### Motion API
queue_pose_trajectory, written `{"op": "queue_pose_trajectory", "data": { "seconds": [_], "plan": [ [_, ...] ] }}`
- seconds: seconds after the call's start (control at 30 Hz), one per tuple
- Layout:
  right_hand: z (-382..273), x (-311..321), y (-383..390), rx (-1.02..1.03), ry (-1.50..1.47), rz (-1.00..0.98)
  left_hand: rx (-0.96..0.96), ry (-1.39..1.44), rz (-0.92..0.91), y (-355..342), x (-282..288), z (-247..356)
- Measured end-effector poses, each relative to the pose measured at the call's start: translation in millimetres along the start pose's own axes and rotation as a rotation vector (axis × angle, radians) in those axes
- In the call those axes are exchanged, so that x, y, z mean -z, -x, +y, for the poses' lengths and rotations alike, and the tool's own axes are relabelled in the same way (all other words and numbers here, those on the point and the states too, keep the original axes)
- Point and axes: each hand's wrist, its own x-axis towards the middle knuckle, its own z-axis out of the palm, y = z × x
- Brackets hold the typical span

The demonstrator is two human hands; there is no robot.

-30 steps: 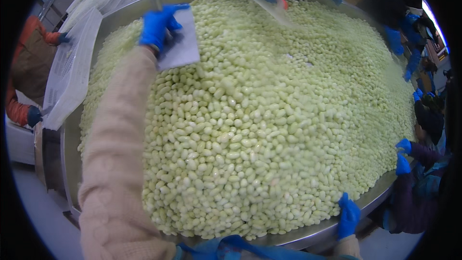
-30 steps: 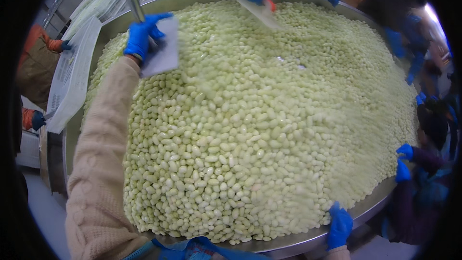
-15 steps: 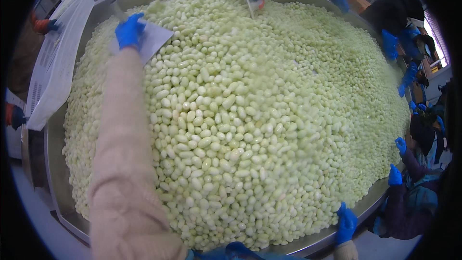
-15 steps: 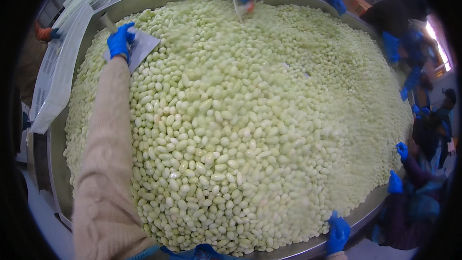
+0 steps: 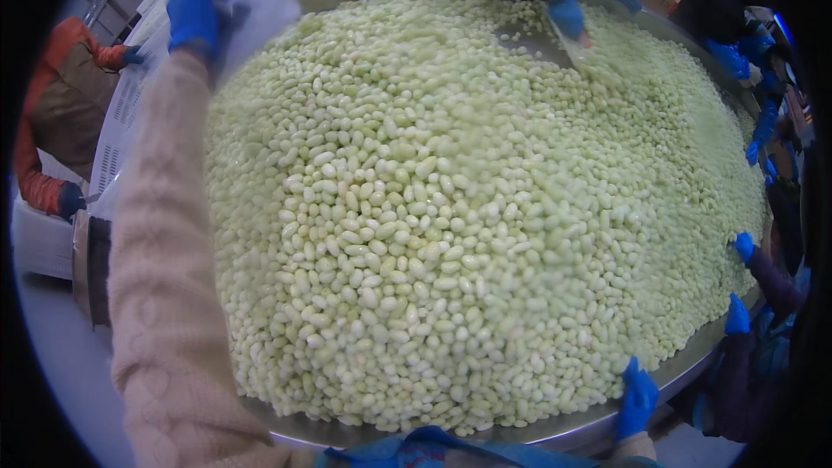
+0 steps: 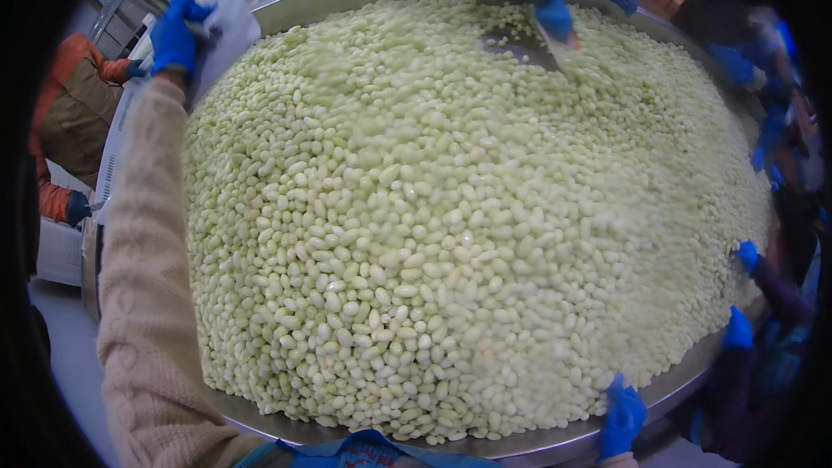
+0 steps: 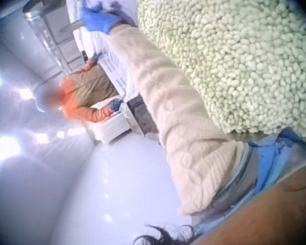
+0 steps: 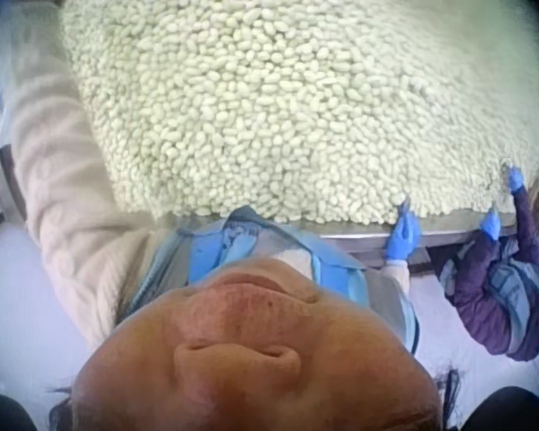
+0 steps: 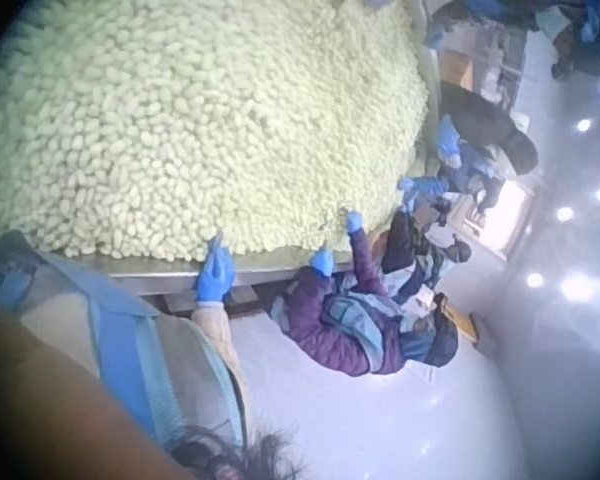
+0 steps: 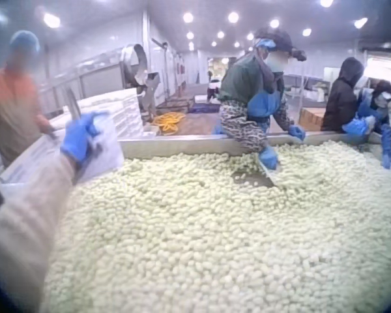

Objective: The person sorts pale green food items in a large rotating metal bowl, using gloved hands and a metal scraper to move and inspect the items. Other workers are visible nearby performing similar tasks.

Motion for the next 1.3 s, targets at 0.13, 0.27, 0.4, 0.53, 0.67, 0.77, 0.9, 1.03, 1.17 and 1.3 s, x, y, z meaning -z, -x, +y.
{"op": "queue_pose_trajectory", "data": {
  "seconds": [0.13,0.27,0.4,0.53,0.67,0.77,0.9,1.03,1.17,1.3],
  "plan": [
    [37,-8,13,0.014,0.139,-0.013,-0.269,0.218,-0.135,1,-51,75],
    [8,-5,-6,-0.025,0.023,-0.019,-0.019,0.161,-0.218,8,-80,6],
    [9,-6,0,0.12,0.129,0.111,0.338,-0.027,-0.234,62,-132,-186],
    [7,-2,1,0.044,0.134,0.03,0.325,0.014,-0.389,69,-129,-176],
    [0,2,1,0.102,0.099,0.062,0.422,-0.064,-0.374,106,-116,-145],
    [-4,3,-5,0.081,-0.036,0.047,0.342,0.014,-0.43,108,-82,-124],
    [5,1,2,0.103,0.017,0.053,0.339,0.271,-0.358,138,-81,-17],
    [4,5,7,0.107,-0.005,0.095,-0.044,0.442,-0.737,104,-73,47],
    [8,4,11,0.127,-0.013,0.163,-0.039,0.622,-0.888,169,-110,44],
    [5,4,10,0.108,-0.089,0.154,0.427,0.069,-0.674,294,-136,-60]
  ]
}}
